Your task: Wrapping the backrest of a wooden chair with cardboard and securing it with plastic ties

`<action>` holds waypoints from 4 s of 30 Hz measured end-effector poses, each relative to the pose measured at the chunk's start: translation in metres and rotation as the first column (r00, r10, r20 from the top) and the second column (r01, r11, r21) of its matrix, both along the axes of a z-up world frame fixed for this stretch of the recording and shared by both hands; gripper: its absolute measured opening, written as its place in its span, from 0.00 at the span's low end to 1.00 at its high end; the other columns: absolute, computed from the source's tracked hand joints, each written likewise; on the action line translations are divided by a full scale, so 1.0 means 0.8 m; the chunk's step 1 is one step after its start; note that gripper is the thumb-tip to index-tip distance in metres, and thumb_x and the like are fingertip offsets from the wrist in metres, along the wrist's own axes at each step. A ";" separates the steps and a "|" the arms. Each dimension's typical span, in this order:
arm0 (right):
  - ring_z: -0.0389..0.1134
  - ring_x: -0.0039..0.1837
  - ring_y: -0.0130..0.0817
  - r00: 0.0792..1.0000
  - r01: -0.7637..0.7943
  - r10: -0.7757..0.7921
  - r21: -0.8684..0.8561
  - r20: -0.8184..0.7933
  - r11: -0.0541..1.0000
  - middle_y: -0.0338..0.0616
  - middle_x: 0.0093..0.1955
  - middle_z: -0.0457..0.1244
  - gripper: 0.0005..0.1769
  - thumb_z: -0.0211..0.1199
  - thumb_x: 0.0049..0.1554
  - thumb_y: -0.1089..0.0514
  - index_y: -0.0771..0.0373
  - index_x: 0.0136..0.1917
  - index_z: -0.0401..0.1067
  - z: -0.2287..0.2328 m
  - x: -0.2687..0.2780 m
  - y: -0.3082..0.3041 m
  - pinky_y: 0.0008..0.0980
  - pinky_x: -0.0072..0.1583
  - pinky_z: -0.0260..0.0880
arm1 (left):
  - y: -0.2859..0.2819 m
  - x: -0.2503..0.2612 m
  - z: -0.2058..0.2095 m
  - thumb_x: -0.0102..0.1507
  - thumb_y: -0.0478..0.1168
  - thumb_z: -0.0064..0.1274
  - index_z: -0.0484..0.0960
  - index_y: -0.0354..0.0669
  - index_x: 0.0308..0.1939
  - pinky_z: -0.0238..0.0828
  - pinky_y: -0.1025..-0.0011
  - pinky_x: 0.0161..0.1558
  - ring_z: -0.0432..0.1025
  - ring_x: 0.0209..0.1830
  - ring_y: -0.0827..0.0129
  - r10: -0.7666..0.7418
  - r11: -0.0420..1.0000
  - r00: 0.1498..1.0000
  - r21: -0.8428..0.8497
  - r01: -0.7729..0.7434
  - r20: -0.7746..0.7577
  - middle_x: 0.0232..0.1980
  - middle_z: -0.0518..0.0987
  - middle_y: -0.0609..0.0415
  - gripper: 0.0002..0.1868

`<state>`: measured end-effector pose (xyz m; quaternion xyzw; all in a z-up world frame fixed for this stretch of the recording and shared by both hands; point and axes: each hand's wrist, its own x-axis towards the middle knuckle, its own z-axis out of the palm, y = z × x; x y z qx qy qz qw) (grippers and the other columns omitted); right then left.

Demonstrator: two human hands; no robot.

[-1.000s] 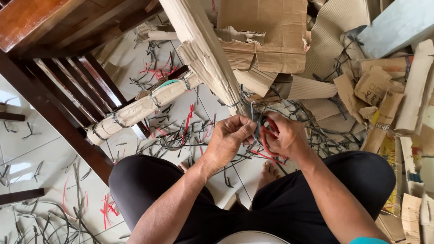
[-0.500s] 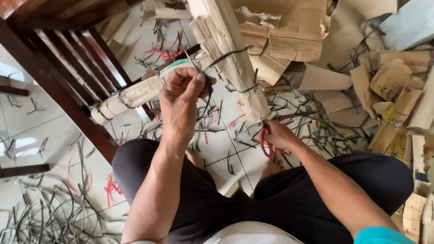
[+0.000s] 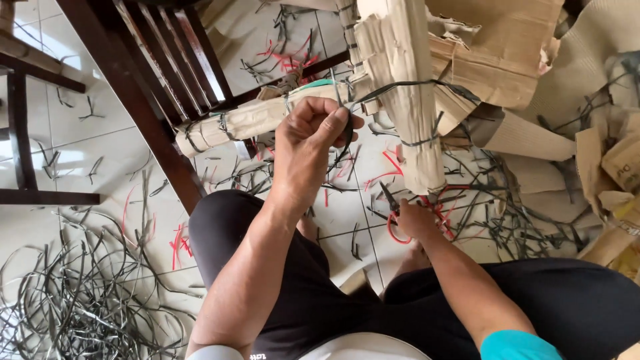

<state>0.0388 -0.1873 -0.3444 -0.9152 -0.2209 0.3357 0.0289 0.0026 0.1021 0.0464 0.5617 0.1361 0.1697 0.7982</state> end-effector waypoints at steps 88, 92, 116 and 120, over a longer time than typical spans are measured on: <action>0.62 0.35 0.23 0.972 0.206 -0.172 0.934 -0.160 0.294 0.44 0.31 0.66 0.07 0.64 0.60 0.63 0.69 0.48 0.79 0.478 0.073 0.087 0.21 0.36 0.66 | -0.054 0.048 -0.024 0.62 0.44 0.67 0.84 0.40 0.31 0.73 0.80 0.34 0.73 0.26 0.78 -0.119 0.991 0.992 0.060 0.122 -0.051 0.21 0.79 0.53 0.12; 0.62 0.36 0.22 0.965 0.206 -0.222 0.923 -0.137 0.325 0.41 0.31 0.64 0.06 0.64 0.61 0.61 0.67 0.48 0.78 0.483 0.072 0.088 0.23 0.37 0.67 | -0.050 0.045 -0.025 0.65 0.44 0.62 0.85 0.41 0.32 0.74 0.79 0.36 0.74 0.28 0.77 -0.140 0.987 0.988 0.070 0.144 -0.057 0.23 0.79 0.52 0.12; 0.59 0.32 0.25 0.979 0.183 -0.159 0.911 -0.132 0.370 0.44 0.27 0.64 0.08 0.59 0.65 0.60 0.66 0.49 0.77 0.494 0.061 0.105 0.25 0.35 0.63 | -0.021 0.025 0.016 0.62 0.33 0.56 0.85 0.40 0.39 0.73 0.74 0.32 0.76 0.27 0.71 0.032 0.851 0.999 0.522 -0.049 0.042 0.32 0.80 0.47 0.04; 0.62 0.33 0.30 0.988 0.068 -0.156 0.908 -0.003 0.413 0.45 0.28 0.65 0.07 0.59 0.66 0.63 0.67 0.50 0.77 0.494 0.061 0.101 0.28 0.39 0.64 | -0.015 0.022 0.030 0.61 0.33 0.57 0.85 0.40 0.39 0.72 0.74 0.31 0.75 0.27 0.72 0.099 0.860 0.993 0.496 -0.119 0.068 0.33 0.80 0.50 0.05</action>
